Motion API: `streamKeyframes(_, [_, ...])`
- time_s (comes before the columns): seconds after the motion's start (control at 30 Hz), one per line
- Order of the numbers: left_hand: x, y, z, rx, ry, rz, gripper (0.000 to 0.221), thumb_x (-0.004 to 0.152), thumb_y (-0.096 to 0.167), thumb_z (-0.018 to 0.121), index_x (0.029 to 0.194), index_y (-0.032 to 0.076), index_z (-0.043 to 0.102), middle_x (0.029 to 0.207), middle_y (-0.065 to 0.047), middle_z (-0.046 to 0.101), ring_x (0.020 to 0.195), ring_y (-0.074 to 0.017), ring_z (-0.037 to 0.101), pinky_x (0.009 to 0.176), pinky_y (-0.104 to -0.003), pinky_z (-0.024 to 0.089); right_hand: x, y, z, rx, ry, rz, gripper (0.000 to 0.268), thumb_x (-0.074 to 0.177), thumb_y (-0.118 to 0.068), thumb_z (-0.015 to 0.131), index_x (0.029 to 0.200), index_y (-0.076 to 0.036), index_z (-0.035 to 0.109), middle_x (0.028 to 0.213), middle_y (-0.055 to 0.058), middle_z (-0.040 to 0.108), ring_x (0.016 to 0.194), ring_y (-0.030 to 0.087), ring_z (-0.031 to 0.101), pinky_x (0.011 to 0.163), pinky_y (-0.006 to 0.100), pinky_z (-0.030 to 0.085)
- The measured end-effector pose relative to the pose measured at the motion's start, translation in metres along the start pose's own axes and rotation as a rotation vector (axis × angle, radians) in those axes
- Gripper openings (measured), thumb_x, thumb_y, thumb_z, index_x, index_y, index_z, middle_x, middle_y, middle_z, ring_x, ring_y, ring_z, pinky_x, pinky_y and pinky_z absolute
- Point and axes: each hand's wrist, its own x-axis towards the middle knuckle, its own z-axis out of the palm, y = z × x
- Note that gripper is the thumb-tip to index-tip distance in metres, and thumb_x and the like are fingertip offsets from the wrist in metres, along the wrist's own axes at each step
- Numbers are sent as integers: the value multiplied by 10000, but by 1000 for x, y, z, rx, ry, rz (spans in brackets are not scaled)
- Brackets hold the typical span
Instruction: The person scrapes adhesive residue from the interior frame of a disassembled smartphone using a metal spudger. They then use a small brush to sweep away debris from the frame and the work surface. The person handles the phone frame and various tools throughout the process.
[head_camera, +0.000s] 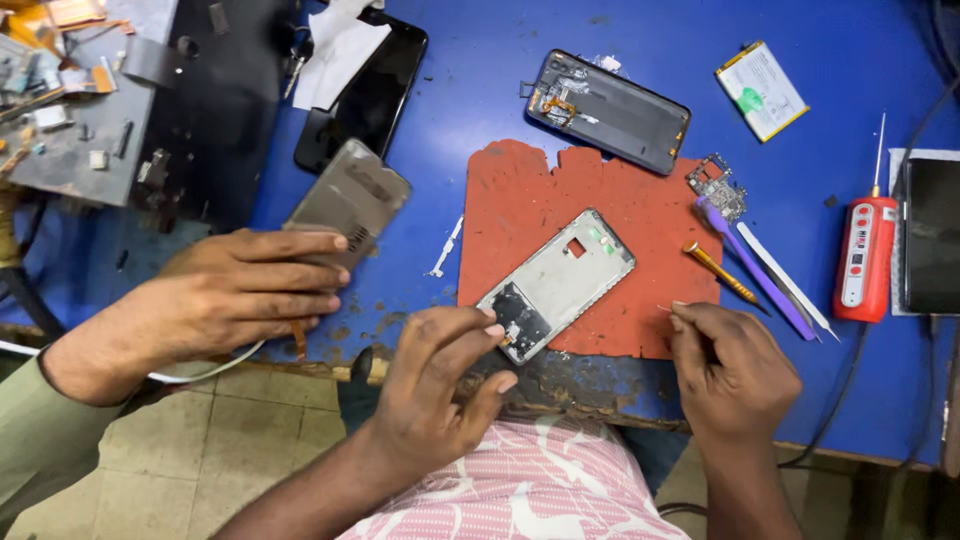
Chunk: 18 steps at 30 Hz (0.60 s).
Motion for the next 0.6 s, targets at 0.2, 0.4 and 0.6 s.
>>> streamKeyframes(0.2, [44, 46, -45, -58, 13, 153, 337, 968, 137, 712, 1253, 14, 581, 1228, -164, 655, 1126, -316, 697, 1012, -446, 587, 6, -1, -1, 9, -7, -55, 145, 834, -52, 851, 915, -38, 731, 888, 90, 738, 788, 240, 695, 700, 344, 541])
streamKeyframes(0.4, [74, 117, -89, -11, -14, 161, 311, 957, 122, 708, 1232, 41, 585, 1198, -146, 669, 1116, -308, 723, 1025, -459, 595, 4, -1, -9, 97, 25, -82, 144, 861, -8, 795, 989, -30, 734, 947, 88, 742, 837, 241, 716, 736, 341, 565])
streamKeyframes(0.6, [65, 138, -82, -15, -55, 124, 328, 955, 119, 713, 1245, 36, 583, 1200, -149, 666, 1112, -314, 717, 1016, -461, 593, -3, 3, -12, 102, 37, -129, 132, 869, 1, 804, 977, -35, 739, 946, 98, 741, 853, 249, 717, 750, 344, 564])
